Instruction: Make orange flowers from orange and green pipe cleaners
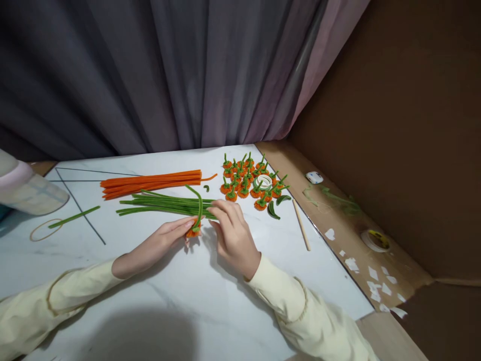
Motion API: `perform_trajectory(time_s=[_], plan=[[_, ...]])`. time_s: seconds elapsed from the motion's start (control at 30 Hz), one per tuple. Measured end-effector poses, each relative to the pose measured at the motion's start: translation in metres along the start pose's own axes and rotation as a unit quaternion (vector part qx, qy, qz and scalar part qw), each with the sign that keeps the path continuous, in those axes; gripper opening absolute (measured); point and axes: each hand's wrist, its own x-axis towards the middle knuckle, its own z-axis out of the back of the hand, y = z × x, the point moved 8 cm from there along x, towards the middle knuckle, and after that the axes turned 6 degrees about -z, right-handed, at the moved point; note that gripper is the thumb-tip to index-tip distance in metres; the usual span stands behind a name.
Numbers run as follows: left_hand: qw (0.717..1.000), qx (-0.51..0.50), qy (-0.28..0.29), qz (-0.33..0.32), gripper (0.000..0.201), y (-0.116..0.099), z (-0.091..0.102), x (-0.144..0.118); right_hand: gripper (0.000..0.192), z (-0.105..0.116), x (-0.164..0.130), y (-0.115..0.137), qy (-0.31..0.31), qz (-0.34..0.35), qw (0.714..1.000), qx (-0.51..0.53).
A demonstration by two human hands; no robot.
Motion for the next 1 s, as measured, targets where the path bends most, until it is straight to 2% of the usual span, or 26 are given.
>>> perform_trajectory(time_s=[0.03,0.1,0.17,0.23,0.37,0.47,0.57,0.7,1.0], plan=[[1.000,-0.016,0.008,0.002,0.027,0.000,-0.001,0.001,0.024,0.000,0.000,0.008,0.009,0.063,0.997,-0.036],[0.999,-0.036,0.031,0.005,0.025,0.001,-0.005,0.003,0.028,-0.007,-0.002,0.018,0.054,0.142,0.985,-0.079],[0.997,-0.050,0.052,0.016,0.027,0.003,-0.010,0.002,0.023,-0.014,-0.004,0.022,0.088,0.179,0.976,-0.083],[0.996,-0.066,0.062,0.025,0.027,0.004,-0.013,0.000,0.016,-0.016,-0.005,0.025,0.095,0.195,0.974,-0.068],[0.993,-0.085,0.078,0.021,0.028,0.001,-0.017,-0.004,0.022,-0.019,-0.008,0.024,0.085,0.199,0.973,-0.080],[0.994,-0.063,0.091,0.020,0.029,-0.003,-0.017,-0.005,0.022,-0.020,-0.010,0.020,0.087,0.186,0.974,-0.092],[0.996,-0.018,0.087,0.005,0.028,-0.006,-0.014,-0.004,0.020,-0.017,-0.009,0.015,0.084,0.158,0.982,-0.067],[0.996,-0.025,0.079,-0.028,0.029,-0.008,-0.012,-0.002,0.018,-0.017,-0.008,0.015,0.092,0.134,0.985,-0.050],[0.997,-0.027,0.051,-0.046,0.013,-0.007,-0.005,-0.002,0.019,-0.022,-0.016,0.028,0.119,0.178,0.971,-0.105]])
